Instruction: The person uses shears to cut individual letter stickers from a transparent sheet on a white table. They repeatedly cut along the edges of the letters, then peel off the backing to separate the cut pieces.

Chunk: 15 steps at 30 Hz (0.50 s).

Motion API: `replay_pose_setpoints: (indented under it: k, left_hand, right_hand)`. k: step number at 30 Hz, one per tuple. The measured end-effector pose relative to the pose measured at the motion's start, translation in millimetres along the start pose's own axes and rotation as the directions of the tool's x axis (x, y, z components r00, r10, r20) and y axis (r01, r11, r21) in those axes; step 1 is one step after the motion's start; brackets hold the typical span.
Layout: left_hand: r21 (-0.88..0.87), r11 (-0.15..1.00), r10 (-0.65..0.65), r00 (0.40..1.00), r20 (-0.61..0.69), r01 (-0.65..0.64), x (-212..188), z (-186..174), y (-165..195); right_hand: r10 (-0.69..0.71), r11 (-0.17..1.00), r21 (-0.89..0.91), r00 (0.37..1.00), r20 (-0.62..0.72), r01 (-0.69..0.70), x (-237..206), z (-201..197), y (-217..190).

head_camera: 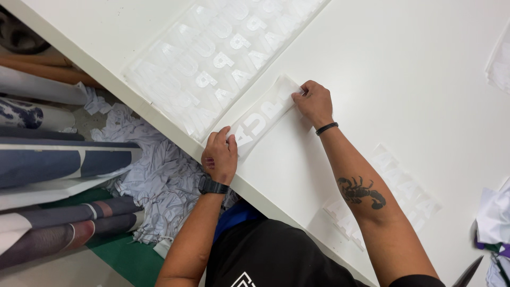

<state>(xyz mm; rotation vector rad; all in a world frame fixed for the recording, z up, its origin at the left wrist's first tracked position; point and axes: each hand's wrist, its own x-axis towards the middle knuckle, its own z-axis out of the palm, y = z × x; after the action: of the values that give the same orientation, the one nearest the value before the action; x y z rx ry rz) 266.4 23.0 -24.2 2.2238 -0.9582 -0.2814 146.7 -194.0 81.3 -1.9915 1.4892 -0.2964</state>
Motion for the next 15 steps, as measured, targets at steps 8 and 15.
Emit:
replay_pose_setpoints:
  k: [8, 15]
  left_hand:
    - [0.246, 0.956, 0.167, 0.986, -0.008, -0.16, -8, -8, -4]
    - [0.271, 0.832, 0.452, 0.875, 0.172, -0.483, 8, 0, 8]
  right_hand:
    - [-0.05, 0.994, -0.095, 0.999, -0.012, 0.049, -9, 4, 6]
    - [-0.162, 0.978, -0.135, 0.987, -0.022, 0.158, -18, 5, 2]
